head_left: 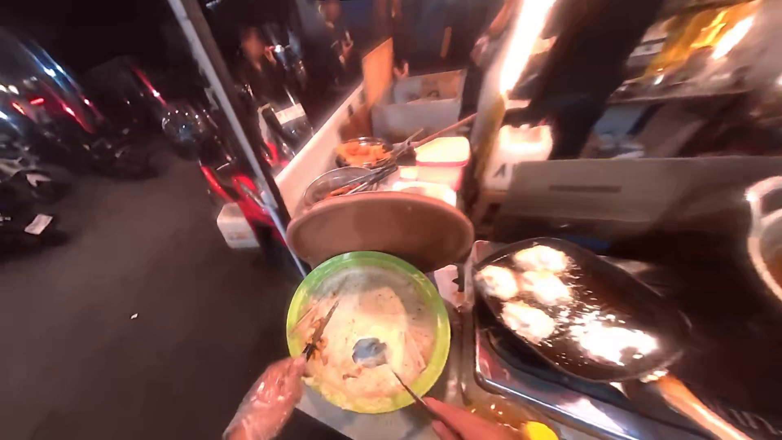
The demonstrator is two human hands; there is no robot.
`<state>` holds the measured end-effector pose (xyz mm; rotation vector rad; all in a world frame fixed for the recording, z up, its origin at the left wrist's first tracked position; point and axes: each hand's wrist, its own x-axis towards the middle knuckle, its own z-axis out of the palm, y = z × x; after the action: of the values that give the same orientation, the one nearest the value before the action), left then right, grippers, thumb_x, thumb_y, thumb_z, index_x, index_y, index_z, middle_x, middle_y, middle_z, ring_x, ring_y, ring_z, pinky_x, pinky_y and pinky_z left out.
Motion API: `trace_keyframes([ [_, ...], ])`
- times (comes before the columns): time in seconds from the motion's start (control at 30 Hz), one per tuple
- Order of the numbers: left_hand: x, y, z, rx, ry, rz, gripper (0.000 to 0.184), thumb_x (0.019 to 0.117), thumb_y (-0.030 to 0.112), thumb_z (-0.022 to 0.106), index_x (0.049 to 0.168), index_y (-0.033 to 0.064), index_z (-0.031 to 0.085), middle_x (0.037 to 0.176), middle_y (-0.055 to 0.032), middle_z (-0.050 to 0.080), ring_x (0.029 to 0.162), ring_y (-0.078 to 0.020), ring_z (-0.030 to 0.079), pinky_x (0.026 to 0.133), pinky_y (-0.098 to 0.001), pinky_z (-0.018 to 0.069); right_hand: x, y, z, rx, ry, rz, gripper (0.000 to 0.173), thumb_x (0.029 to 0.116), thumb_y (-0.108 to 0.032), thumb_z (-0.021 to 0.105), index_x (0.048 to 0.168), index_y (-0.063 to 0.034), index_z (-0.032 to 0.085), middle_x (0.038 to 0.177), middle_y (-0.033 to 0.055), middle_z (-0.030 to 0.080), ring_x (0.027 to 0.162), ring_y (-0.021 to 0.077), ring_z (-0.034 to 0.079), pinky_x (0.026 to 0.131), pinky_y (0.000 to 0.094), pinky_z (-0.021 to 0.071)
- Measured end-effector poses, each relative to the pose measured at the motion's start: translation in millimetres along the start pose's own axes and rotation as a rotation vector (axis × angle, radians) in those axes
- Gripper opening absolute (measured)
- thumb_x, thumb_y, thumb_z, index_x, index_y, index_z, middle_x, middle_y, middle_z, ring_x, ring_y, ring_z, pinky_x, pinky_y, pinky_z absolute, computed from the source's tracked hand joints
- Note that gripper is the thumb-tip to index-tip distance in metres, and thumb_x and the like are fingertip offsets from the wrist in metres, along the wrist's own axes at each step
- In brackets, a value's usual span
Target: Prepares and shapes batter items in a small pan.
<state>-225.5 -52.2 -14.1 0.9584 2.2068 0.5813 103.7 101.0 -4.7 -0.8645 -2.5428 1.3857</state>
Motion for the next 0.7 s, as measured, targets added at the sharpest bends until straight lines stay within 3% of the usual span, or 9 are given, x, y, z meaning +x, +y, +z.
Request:
trace_keyframes([
  [0.07,-11,-31,5,-0.062,-0.018,-0.054,0.050,0.1115,0.041,0.031,0.115,0.0113,0.071,0.074,-0.0004,0.062,0.067,-0.0149,0.059,0.070,-0.0371,0.0526,30,4,32,-0.277,-0.062,0.082,0.040,0.1091,-0.024,0.041,0.143,-0.0127,0.061,0.115,0.0171,0.072,0.104,0.0350,0.071,0.090,0.0557,0.0566],
  [0.17,-23,-56,10,-0.107,-0.043,-0.106,0.048,0.1118,0.039,0.032,0.117,0.0118,0.071,0.076,-0.0009,0.063,0.068,-0.0151,0.059,0.071,-0.0371,0.0528,65,5,66,-0.512,-0.127,0.207,0.042,0.1050,-0.017,0.045,0.145,-0.0193,0.058,0.117,0.0180,0.070,0.098,0.0394,0.071,0.079,0.0590,0.0576],
  [0.27,-24,-74,14,-0.163,-0.056,-0.101,0.048,0.1113,0.040,0.034,0.116,0.0113,0.071,0.075,-0.0018,0.062,0.066,-0.0160,0.059,0.069,-0.0378,0.0531,80,-3,86,-0.654,-0.199,0.250,0.049,0.1003,-0.011,0.050,0.149,-0.0161,0.054,0.124,0.0210,0.068,0.095,0.0434,0.071,0.076,0.0608,0.0579],
  [0.37,-20,-85,13,-0.163,-0.095,-0.087,0.050,0.1109,0.043,0.033,0.116,0.0112,0.070,0.079,-0.0047,0.064,0.072,-0.0196,0.062,0.074,-0.0424,0.0546,79,-13,96,-0.649,-0.267,0.264,0.045,0.1006,-0.012,0.048,0.144,-0.0120,0.058,0.119,0.0221,0.070,0.095,0.0441,0.072,0.077,0.0622,0.0573],
  [0.43,-18,-94,13,-0.174,-0.125,-0.062,0.051,0.1105,0.045,0.032,0.115,0.0123,0.070,0.078,-0.0037,0.064,0.071,-0.0188,0.062,0.073,-0.0416,0.0545,74,-11,90,-0.488,-0.277,0.251,0.039,0.1054,-0.020,0.044,0.137,-0.0104,0.064,0.111,0.0214,0.073,0.101,0.0421,0.071,0.085,0.0627,0.0560],
  [0.5,-13,-102,12,-0.180,-0.143,-0.026,0.052,0.1099,0.047,0.032,0.115,0.0131,0.071,0.078,-0.0030,0.064,0.070,-0.0181,0.062,0.072,-0.0413,0.0547,72,-10,78,-0.339,-0.231,0.205,0.037,0.1068,-0.024,0.045,0.132,-0.0094,0.069,0.103,0.0195,0.075,0.097,0.0390,0.073,0.086,0.0616,0.0557],
  [0.6,-1,-108,8,-0.149,-0.174,-0.006,0.052,0.1094,0.049,0.032,0.115,0.0139,0.071,0.078,-0.0029,0.063,0.070,-0.0181,0.061,0.072,-0.0412,0.0542,76,-12,83,-0.368,-0.115,0.202,0.038,0.1075,-0.024,0.044,0.135,-0.0108,0.066,0.108,0.0179,0.074,0.099,0.0375,0.072,0.086,0.0595,0.0566],
  [0.7,12,-106,0,-0.108,-0.182,0.015,0.052,0.1090,0.050,0.032,0.115,0.0160,0.071,0.079,-0.0021,0.063,0.070,-0.0173,0.061,0.072,-0.0406,0.0537,84,-16,100,-0.540,-0.134,0.324,0.040,0.1057,-0.021,0.043,0.141,-0.0175,0.063,0.115,0.0176,0.072,0.100,0.0391,0.072,0.080,0.0604,0.0572],
])
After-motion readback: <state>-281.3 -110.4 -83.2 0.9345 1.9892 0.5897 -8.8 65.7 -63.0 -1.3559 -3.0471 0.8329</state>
